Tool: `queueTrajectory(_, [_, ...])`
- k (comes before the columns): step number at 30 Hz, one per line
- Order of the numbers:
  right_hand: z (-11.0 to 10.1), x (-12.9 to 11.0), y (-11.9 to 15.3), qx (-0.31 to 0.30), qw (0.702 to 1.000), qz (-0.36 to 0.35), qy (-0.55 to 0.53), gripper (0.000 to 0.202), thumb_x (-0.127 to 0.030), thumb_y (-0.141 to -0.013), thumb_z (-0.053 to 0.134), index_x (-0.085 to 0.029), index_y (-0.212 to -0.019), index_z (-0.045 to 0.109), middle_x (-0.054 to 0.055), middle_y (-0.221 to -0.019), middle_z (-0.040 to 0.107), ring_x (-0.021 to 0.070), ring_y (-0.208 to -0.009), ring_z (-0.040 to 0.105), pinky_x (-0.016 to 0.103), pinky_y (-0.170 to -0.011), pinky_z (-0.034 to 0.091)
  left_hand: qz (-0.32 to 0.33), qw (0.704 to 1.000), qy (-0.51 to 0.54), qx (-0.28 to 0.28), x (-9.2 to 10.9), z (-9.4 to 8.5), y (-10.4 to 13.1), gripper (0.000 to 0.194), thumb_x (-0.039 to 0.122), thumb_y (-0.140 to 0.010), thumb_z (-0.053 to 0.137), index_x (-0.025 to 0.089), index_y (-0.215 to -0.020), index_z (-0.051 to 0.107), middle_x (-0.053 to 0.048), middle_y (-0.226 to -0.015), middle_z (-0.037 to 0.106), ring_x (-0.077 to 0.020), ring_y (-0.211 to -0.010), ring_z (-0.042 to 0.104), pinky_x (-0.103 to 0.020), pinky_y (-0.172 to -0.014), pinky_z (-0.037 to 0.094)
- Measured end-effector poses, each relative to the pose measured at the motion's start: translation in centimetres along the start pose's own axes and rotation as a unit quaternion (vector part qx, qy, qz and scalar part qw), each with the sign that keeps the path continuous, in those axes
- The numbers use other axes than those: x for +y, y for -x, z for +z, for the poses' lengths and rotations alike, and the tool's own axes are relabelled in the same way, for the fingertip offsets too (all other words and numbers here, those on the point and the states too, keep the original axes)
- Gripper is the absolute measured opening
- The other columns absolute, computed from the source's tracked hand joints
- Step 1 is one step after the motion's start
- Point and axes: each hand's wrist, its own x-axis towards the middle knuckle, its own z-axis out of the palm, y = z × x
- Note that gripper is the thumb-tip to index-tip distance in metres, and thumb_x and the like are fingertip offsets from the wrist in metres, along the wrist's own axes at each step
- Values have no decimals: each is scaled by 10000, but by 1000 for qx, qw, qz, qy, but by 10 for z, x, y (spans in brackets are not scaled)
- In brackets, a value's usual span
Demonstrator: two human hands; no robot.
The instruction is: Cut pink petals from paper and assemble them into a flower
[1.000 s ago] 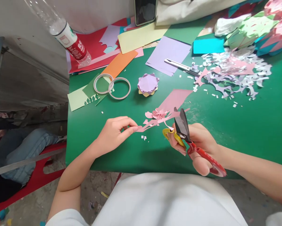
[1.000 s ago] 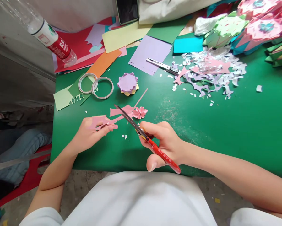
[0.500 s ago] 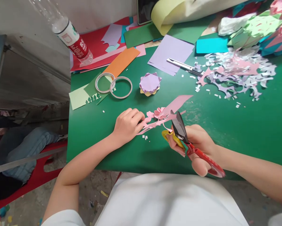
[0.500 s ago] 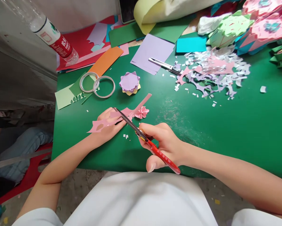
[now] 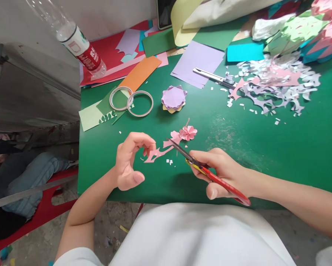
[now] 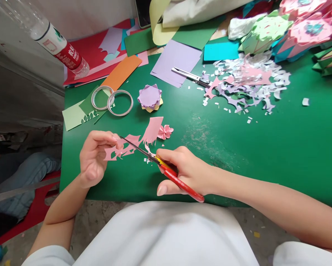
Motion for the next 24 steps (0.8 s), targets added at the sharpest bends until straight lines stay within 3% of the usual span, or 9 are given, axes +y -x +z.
queueTrajectory(1, [1, -1, 0, -13, 1000, 14, 4, 684, -889, -822, 459, -226, -723, 328, -93, -556, 281, 65, -515, 172, 252, -457, 151, 1, 1000, -20, -4, 4, 1, 0, 531, 658, -881, 606, 192, -1135, 595, -33, -842, 615, -142, -683, 553, -268, -597, 480])
queueTrajectory(3, [2, -3, -1, -41, 998, 42, 6, 701, -910, -787, 481, -228, -728, 333, -96, -556, 293, 66, -510, 178, 247, -450, 168, -11, 997, -82, -13, 9, 3, 0, 337, 489, -909, 677, 193, -1057, 608, -21, -823, 642, -123, -674, 579, -240, -618, 496])
queueTrajectory(6, [4, -4, -2, -87, 992, 94, 6, 726, -929, -725, 542, -237, -739, 321, -100, -557, 316, 70, -502, 191, 245, -438, 189, 5, 987, -153, -50, 12, 5, -1, 109, 287, -970, 627, 179, -983, 637, -12, -783, 689, -92, -623, 597, -196, -586, 483])
queueTrajectory(11, [1, -10, -3, -153, 974, 169, 19, 733, -911, -712, 586, -255, -807, 273, -79, -657, 418, 75, -513, 225, 243, -435, 217, 1, 974, -212, -83, 12, 4, -5, 125, 218, -985, 606, 164, -906, 686, 10, -694, 700, -71, -553, 594, -174, -529, 449])
queueTrajectory(15, [-6, -14, 0, -184, 970, 159, 29, 711, -925, -771, 477, -255, -832, 248, -54, -727, 415, 83, -549, 228, 248, -460, 230, -48, 984, -163, -51, 13, 3, -8, 195, 251, -967, 644, 166, -798, 694, 29, -609, 676, -65, -503, 592, -164, -503, 465])
queueTrajectory(17, [-8, -15, 1, -178, 975, 131, 2, 711, -940, -785, 421, -251, -838, 255, -57, -718, 403, 84, -550, 223, 250, -465, 222, -103, 989, -103, -22, 14, 4, -9, 206, 274, -958, 659, 170, -785, 697, 33, -587, 674, -68, -483, 606, -161, -484, 487])
queueTrajectory(21, [-7, -11, 2, -130, 986, 89, -48, 738, -967, -772, 370, -237, -855, 300, -52, -712, 422, 80, -547, 255, 245, -470, 214, -215, 975, -10, 50, 16, 4, -11, 234, 321, -928, 702, 158, -761, 680, 4, -623, 707, -97, -492, 654, -187, -482, 553])
queueTrajectory(24, [-5, -7, 3, -91, 992, 69, -52, 746, -963, -773, 370, -226, -879, 331, -52, -702, 430, 80, -552, 271, 248, -486, 207, -237, 968, 25, 80, 15, 4, -12, 224, 326, -905, 731, 154, -781, 661, -10, -656, 730, -116, -527, 685, -205, -500, 586])
